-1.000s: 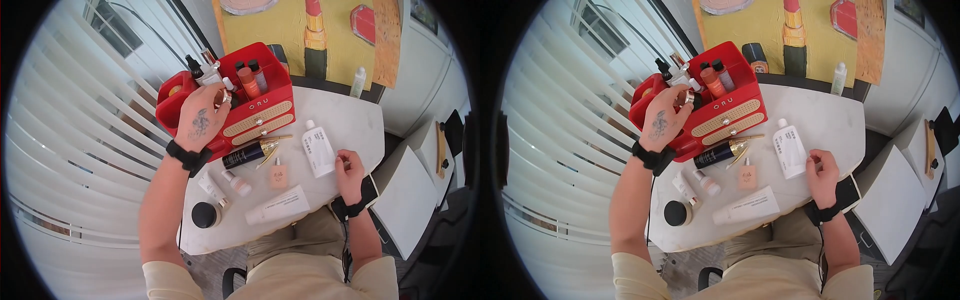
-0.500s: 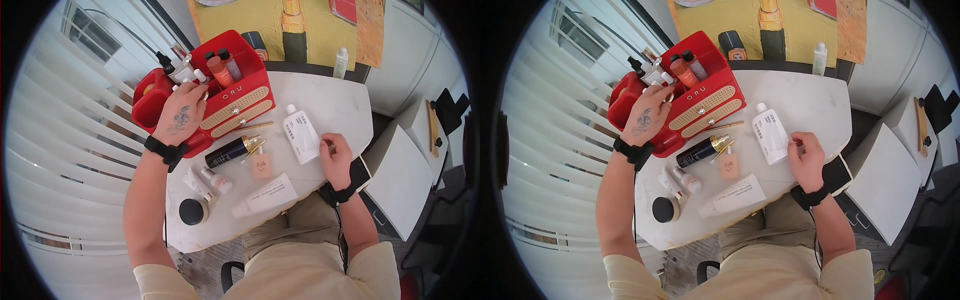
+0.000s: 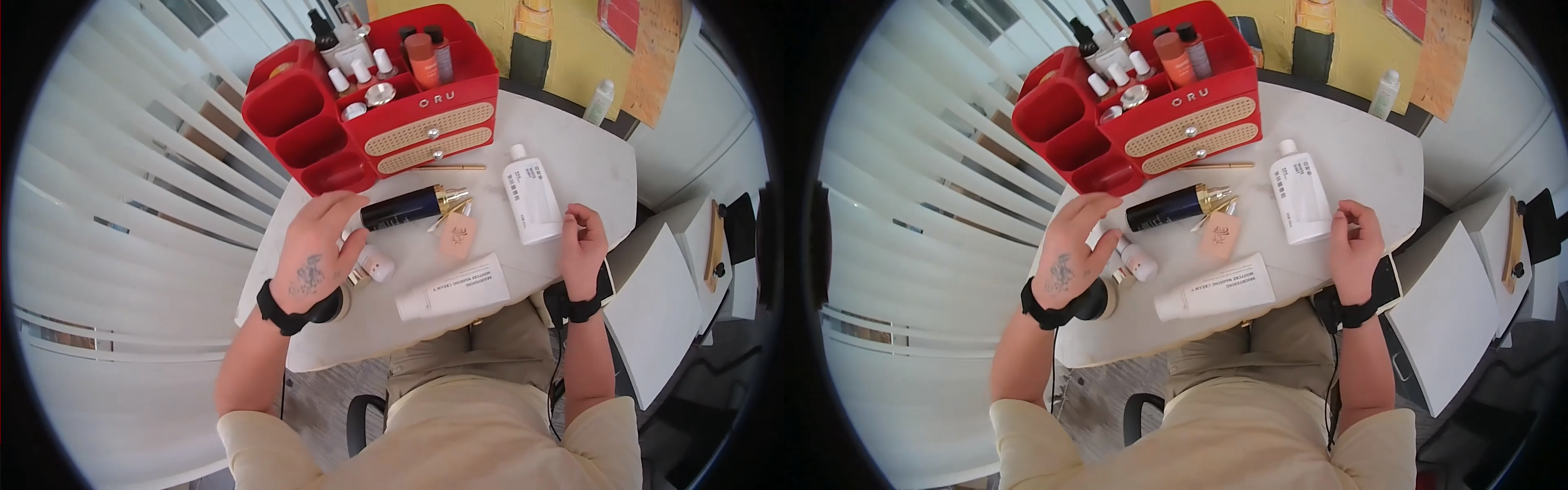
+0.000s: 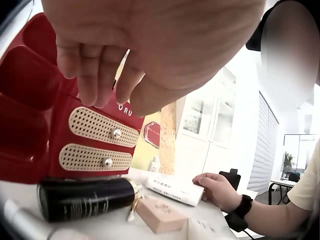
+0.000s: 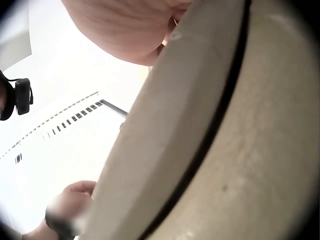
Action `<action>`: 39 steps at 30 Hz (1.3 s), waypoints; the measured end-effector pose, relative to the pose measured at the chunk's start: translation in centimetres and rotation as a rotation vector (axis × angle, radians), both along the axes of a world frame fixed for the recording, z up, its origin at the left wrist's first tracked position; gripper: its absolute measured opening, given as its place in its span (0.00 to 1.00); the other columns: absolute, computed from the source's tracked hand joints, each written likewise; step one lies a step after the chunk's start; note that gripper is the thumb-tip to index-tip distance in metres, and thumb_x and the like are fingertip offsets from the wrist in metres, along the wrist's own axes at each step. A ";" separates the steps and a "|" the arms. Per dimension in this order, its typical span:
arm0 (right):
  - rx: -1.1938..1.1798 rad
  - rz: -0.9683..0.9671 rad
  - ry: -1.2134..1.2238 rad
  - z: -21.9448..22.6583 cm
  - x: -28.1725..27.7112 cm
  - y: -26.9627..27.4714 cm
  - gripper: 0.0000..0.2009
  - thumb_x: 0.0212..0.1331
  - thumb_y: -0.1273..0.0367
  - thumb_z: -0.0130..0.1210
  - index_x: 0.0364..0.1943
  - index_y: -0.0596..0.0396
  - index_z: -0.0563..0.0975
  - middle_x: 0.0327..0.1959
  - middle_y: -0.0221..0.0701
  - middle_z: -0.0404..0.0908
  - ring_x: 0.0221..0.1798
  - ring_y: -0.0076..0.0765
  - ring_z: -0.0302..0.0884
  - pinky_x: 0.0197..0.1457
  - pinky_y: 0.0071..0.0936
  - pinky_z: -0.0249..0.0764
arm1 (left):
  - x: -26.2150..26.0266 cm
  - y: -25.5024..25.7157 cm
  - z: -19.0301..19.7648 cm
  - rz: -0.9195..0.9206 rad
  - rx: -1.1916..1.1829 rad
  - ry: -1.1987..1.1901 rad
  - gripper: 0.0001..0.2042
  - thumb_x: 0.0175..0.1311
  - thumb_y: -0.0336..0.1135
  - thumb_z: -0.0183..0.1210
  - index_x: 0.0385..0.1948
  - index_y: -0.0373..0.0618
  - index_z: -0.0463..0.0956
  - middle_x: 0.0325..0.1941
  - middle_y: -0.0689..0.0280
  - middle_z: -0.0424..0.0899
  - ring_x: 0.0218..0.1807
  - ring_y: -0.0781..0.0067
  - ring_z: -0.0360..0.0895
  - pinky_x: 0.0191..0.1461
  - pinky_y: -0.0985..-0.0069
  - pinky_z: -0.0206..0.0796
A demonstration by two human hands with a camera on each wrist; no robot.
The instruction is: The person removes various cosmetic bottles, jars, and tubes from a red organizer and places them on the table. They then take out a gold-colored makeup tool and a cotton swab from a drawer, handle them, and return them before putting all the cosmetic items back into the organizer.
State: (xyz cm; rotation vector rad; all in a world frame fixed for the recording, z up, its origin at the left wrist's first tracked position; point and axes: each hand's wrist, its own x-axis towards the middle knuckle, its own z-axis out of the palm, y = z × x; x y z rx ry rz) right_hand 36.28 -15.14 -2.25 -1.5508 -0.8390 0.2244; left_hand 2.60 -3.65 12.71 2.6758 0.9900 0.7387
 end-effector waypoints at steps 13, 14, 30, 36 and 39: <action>-0.107 0.399 -0.512 7.2 -4.6 -1.0 0.09 0.50 0.79 0.59 0.37 0.56 0.78 0.34 0.34 0.79 0.36 0.35 0.78 0.32 0.27 0.71 | -11.3 2.4 -7.7 0.531 -0.567 -0.715 0.12 0.63 0.27 0.56 0.47 0.42 0.79 0.41 0.68 0.84 0.37 0.81 0.75 0.39 0.83 0.64; -0.077 0.420 -0.584 7.7 -5.0 -0.3 0.10 0.49 0.79 0.61 0.37 0.55 0.79 0.34 0.34 0.80 0.37 0.41 0.79 0.36 0.33 0.74 | -11.8 3.0 -8.1 0.534 -0.571 -0.759 0.12 0.64 0.29 0.55 0.48 0.42 0.79 0.41 0.67 0.84 0.35 0.82 0.74 0.37 0.84 0.63; -0.576 0.604 -1.344 5.9 -5.5 15.3 0.12 0.47 0.72 0.60 0.39 0.53 0.79 0.35 0.34 0.80 0.45 0.43 0.79 0.45 0.37 0.78 | -16.3 5.6 -12.9 0.251 -1.074 -1.367 0.13 0.70 0.32 0.52 0.52 0.37 0.73 0.39 0.65 0.82 0.35 0.79 0.76 0.38 0.81 0.67; -0.548 0.598 -1.449 5.8 -5.4 16.4 0.06 0.50 0.74 0.53 0.31 0.54 0.80 0.32 0.36 0.82 0.39 0.43 0.82 0.41 0.38 0.79 | -16.1 5.6 -12.6 0.245 -1.075 -1.341 0.12 0.71 0.32 0.51 0.51 0.37 0.74 0.40 0.64 0.82 0.36 0.78 0.77 0.40 0.80 0.68; -0.577 0.597 -1.458 6.2 -5.3 16.1 0.05 0.50 0.74 0.53 0.30 0.56 0.80 0.31 0.37 0.82 0.38 0.44 0.82 0.41 0.38 0.79 | -16.1 5.6 -12.7 0.238 -1.076 -1.324 0.12 0.71 0.31 0.51 0.51 0.38 0.74 0.40 0.65 0.82 0.36 0.78 0.77 0.40 0.80 0.69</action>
